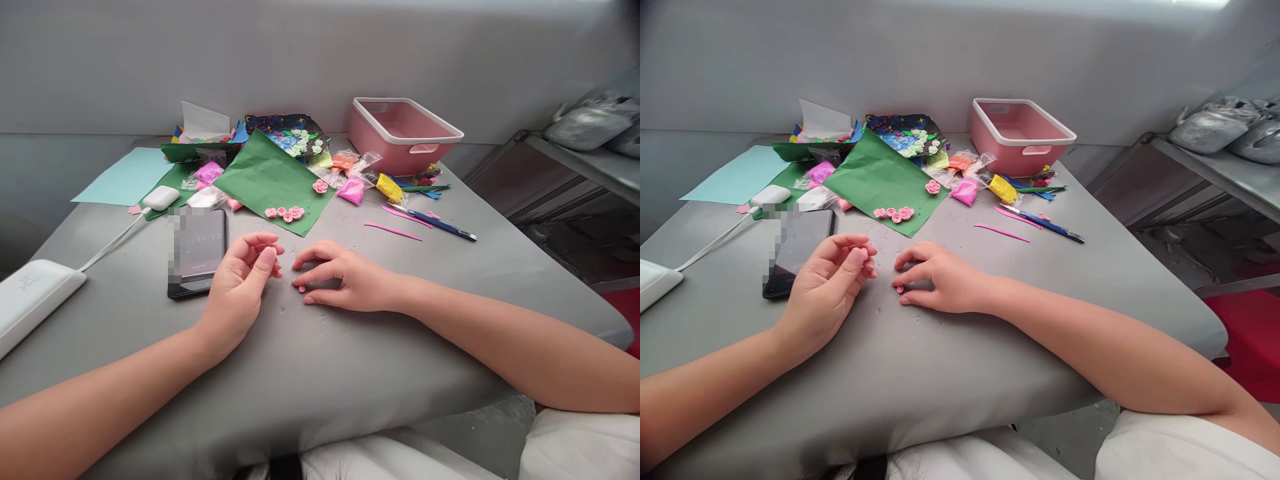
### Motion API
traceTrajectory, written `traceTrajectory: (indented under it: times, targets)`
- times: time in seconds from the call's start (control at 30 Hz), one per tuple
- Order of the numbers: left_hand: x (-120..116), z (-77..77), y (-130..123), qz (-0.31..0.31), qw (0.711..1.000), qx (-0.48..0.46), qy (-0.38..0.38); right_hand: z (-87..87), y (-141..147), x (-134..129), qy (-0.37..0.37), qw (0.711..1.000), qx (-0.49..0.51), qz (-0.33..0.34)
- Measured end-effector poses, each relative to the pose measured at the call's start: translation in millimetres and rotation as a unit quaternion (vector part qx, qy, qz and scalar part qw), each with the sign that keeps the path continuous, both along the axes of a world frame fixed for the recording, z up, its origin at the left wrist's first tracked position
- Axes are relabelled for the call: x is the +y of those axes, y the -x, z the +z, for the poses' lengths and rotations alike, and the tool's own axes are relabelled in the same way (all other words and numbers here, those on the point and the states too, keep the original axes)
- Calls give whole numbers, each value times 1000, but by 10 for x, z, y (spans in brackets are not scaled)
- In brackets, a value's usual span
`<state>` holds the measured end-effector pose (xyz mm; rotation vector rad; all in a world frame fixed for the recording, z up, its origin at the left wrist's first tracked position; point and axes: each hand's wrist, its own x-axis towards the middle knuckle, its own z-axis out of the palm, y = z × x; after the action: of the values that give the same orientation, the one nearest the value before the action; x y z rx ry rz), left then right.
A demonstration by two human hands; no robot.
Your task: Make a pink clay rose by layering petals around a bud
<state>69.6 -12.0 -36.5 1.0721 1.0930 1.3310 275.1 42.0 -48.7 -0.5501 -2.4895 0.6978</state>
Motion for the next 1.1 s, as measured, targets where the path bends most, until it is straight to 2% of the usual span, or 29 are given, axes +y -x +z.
traceTrajectory:
  times: [0.07, 0.17, 0.27, 0.37, 0.47, 0.67, 0.9, 1.1]
  targets:
    - [5, 4, -10, -4, 1000, 7, 1, 9, 3, -12, -11, 1000, 22, 0]
    - [7, 26, -28, -14, 1000, 21, 1, 32, 20, -36, -38, 992, 113, -33]
    - [-13, 65, -38, -41, 998, 37, 8, 56, 34, -57, -117, 972, 190, -67]
    - [-48, 93, -35, -78, 996, 46, 20, 66, 35, -83, -182, 961, 199, -57]
    - [-74, 93, -22, -109, 992, 47, 30, 70, 37, -119, -214, 956, 196, -43]
    - [-64, 74, -11, -162, 986, -3, 26, 85, 55, -165, -236, 947, 215, -48]
    - [-47, 90, -24, -149, 988, 1, 38, 84, 45, -155, -247, 943, 211, -70]
    - [-85, 91, -19, -144, 990, 12, 9, 128, 39, -170, -233, 945, 223, -56]
